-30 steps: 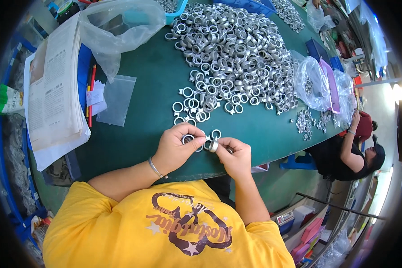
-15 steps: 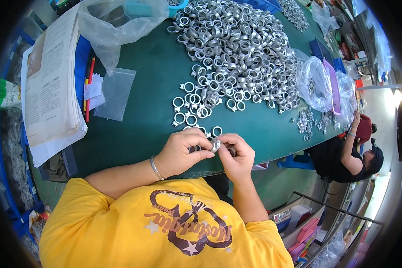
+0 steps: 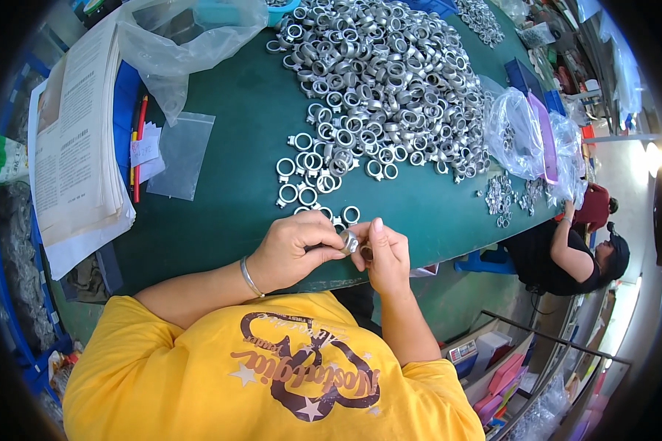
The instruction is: The person picks up small metal ring-like components from a pile and joins them together by hand one by one at a green workbench. The person moves paper documents aside to access a blue container before handling the metal items.
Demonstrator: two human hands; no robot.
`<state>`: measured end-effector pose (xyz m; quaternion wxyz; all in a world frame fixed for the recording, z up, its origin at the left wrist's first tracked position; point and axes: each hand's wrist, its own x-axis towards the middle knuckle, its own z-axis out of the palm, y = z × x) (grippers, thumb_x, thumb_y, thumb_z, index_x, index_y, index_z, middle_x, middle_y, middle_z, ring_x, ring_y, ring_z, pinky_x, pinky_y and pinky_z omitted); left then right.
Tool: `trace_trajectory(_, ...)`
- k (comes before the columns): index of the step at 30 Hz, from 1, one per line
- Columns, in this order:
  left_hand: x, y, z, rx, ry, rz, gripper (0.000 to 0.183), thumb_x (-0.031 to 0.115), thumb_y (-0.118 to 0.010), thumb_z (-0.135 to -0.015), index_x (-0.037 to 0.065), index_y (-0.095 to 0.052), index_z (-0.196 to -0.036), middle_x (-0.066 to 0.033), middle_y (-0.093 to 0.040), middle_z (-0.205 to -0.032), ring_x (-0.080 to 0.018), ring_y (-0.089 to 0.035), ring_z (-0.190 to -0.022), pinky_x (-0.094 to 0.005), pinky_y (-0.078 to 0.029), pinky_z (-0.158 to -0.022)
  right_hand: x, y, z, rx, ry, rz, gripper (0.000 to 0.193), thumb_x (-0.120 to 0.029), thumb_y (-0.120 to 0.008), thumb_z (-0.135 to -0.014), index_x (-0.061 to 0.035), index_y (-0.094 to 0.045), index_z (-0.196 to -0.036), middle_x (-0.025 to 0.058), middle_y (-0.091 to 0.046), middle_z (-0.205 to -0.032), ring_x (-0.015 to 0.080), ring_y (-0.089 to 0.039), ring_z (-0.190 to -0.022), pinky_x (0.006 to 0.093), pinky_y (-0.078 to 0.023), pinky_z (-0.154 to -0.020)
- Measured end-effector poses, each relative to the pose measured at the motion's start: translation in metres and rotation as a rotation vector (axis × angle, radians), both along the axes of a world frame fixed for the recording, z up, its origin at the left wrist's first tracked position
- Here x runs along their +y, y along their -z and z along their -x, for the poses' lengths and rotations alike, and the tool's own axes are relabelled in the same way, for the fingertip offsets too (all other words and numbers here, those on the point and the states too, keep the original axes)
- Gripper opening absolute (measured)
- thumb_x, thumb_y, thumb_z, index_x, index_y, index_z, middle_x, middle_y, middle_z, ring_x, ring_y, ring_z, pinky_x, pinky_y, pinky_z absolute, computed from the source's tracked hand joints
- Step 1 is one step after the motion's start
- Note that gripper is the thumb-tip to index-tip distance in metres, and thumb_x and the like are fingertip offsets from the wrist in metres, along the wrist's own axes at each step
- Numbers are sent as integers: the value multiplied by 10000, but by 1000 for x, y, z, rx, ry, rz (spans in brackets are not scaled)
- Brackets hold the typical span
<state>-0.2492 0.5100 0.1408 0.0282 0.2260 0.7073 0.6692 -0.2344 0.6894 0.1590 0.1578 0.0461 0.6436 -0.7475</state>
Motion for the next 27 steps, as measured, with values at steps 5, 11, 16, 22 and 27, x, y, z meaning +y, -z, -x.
trace_trajectory(5, 0, 2, 1, 47, -8, 18, 143, -19, -724, -686, 34, -660, -802, -46, -611, -767, -153, -580, -695, -244, -460, -604, 3, 4, -1, 22, -68, 11, 302, -223, -466, -956, 41, -609, -929, 54, -606, -774, 66, -461, -539, 177, -357, -476)
trace_trajectory(11, 2, 0, -5, -281, -86, -149, 257, -43, -675, -748, 43, -546, -953, -18, -581, -808, -81, -555, -740, -206, -446, -642, 4, 3, 0, 103, -21, 260, 243, -126, -599, -841, 16, -540, -1029, 131, -600, -934, 103, -543, -681, 180, -391, -486)
trace_trajectory(16, -2, 3, 0, -388, -158, -181, 239, -13, -661, -775, 48, -531, -967, -12, -565, -856, -64, -537, -773, -192, -442, -676, 22, 9, 18, -157, 208, 14, 135, -42, -629, -782, 26, -594, -894, 101, -606, -770, 132, -566, -635, 184, -397, -475)
trace_trajectory(22, -1, 5, 0, -381, -169, -141, 203, 14, -668, -779, 38, -548, -941, -15, -574, -851, -64, -544, -755, -189, -449, -665, 1, 3, 32, 350, -28, -990, 128, -89, -659, -747, -11, -649, -849, 133, -572, -734, 291, -579, -636, 361, -485, -602)
trace_trajectory(27, 0, 1, 0, -480, -106, -148, 120, 71, -665, -815, 16, -591, -893, -9, -603, -791, -50, -549, -594, -174, -448, -544, -4, 2, 28, 632, 71, -754, 123, 17, -644, -724, -23, -630, -840, 116, -608, -799, 253, -607, -676, 317, -500, -605)
